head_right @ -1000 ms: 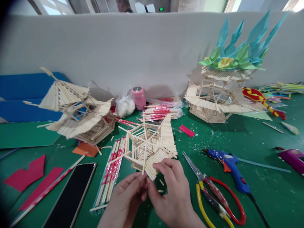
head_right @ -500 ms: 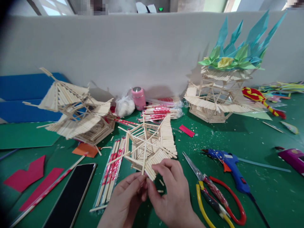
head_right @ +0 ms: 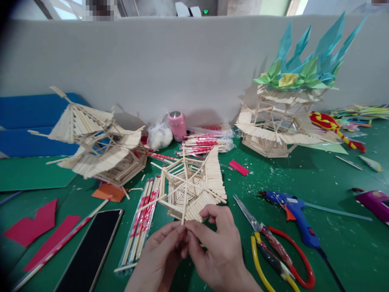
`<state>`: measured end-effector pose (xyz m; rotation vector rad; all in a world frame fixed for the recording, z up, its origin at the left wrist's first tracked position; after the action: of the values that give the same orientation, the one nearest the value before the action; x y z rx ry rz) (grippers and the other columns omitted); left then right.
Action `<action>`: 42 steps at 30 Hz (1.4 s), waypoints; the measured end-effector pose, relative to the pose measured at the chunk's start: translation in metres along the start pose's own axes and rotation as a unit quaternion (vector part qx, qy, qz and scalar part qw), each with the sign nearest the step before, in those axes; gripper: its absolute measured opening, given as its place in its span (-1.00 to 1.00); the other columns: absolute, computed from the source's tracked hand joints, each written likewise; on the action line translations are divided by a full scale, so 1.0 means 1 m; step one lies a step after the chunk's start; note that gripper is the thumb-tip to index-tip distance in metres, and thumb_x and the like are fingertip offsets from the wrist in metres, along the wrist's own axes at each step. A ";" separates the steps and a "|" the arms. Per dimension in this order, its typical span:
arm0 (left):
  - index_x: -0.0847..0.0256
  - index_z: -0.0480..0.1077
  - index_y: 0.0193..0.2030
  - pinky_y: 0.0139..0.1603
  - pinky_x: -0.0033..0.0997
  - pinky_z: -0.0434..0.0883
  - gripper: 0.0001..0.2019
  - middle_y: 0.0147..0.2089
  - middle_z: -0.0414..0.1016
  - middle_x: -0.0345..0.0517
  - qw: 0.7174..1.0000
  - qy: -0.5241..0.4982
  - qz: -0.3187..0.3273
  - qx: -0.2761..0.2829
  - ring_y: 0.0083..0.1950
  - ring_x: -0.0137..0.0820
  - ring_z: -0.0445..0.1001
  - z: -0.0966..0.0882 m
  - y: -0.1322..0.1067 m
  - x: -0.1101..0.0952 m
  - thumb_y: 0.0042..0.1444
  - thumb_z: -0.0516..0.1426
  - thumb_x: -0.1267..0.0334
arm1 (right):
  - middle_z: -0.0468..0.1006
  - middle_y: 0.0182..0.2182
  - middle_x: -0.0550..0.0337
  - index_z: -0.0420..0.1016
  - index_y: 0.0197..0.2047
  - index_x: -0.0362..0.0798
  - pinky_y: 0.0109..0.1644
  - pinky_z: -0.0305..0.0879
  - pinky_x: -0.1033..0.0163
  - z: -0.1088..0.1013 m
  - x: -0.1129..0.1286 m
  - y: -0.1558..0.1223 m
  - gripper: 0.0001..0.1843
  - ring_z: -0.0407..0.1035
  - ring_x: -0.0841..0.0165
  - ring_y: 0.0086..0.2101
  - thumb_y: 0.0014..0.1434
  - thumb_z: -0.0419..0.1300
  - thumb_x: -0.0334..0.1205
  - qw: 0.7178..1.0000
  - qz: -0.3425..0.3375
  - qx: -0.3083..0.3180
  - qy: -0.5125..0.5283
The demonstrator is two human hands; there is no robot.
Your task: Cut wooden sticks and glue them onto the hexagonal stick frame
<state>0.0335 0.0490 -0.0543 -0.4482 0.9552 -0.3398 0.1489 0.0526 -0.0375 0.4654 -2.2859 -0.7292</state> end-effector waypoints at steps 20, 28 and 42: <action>0.35 0.44 -0.53 -0.52 -0.52 0.10 -0.85 -0.61 0.32 -0.21 1.000 0.002 -0.002 0.014 -0.58 -0.55 0.16 -0.003 0.004 0.002 -0.12 0.20 0.28 | 0.21 -0.31 0.15 0.49 -0.28 0.06 -0.43 0.25 0.26 -0.001 0.002 0.002 -0.71 0.17 0.35 -0.35 -0.06 0.15 -0.48 1.000 0.000 -0.002 0.000; 0.36 0.44 -0.52 -0.52 -0.52 0.09 -0.86 -0.59 0.33 -0.20 1.000 -0.003 0.001 0.018 -0.57 -0.55 0.16 0.000 0.002 0.002 -0.11 0.20 0.28 | 0.22 -0.31 0.14 0.48 -0.27 0.05 -0.43 0.23 0.27 0.000 0.002 0.002 -0.71 0.16 0.35 -0.34 -0.06 0.16 -0.48 1.000 -0.005 -0.001 0.005; 0.35 0.42 -0.55 -0.53 -0.54 0.11 -0.85 -0.62 0.32 -0.23 1.000 -0.005 -0.008 0.012 -0.58 -0.57 0.16 0.001 0.003 0.001 -0.14 0.22 0.28 | 0.23 -0.30 0.14 0.40 -0.18 0.00 -0.40 0.28 0.26 -0.002 0.002 0.001 -0.67 0.20 0.37 -0.34 -0.06 0.15 -0.48 1.000 -0.001 -0.002 0.027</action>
<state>0.0355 0.0511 -0.0562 -0.4351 0.9368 -0.3637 0.1487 0.0518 -0.0344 0.4799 -2.2331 -0.7122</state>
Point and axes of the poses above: each hand's wrist, its own y-axis towards the middle knuckle, its own z-axis out of the palm, x = y × z, the point moved 3 cm from there along y, towards the middle knuckle
